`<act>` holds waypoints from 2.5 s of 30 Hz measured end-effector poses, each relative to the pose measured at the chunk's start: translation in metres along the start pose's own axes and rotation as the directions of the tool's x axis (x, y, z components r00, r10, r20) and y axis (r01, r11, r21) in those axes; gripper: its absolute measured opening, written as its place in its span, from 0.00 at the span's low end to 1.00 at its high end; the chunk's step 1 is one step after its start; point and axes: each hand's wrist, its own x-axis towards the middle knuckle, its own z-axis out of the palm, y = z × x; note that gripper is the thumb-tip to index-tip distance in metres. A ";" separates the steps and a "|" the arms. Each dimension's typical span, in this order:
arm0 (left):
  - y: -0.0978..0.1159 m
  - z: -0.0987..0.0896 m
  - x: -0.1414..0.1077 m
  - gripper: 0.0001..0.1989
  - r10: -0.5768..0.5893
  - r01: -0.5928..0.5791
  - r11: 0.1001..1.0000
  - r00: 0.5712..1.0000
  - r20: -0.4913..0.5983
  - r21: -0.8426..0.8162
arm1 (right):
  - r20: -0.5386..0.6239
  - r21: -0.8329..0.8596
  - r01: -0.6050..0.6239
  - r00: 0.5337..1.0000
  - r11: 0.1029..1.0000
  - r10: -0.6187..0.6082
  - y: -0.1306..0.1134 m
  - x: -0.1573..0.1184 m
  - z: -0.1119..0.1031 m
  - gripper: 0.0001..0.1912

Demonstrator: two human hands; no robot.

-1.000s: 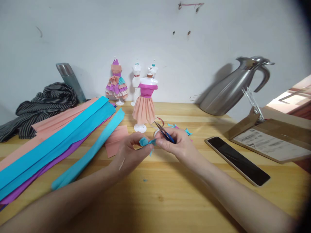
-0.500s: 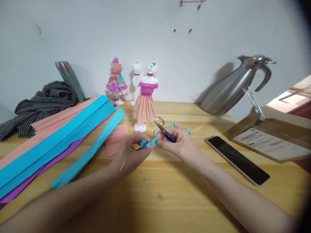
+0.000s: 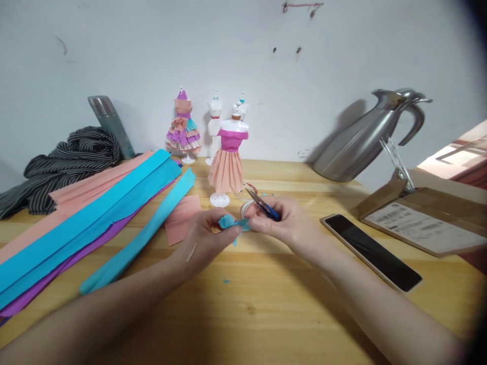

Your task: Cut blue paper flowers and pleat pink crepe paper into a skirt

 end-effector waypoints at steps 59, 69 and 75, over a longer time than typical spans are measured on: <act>-0.001 -0.002 -0.002 0.10 -0.100 0.110 0.986 0.992 0.080 -0.128 | 0.026 0.092 -0.072 0.997 0.993 0.070 0.001 0.001 0.006 0.11; -0.004 -0.002 -0.001 0.09 -0.106 0.114 0.985 0.992 0.070 -0.131 | 0.030 0.064 -0.060 0.998 0.996 0.059 -0.004 0.000 0.007 0.08; -0.002 -0.002 -0.002 0.08 -0.079 0.084 0.988 0.996 0.045 -0.130 | 0.029 0.043 -0.086 0.996 0.995 0.085 -0.003 0.000 0.007 0.10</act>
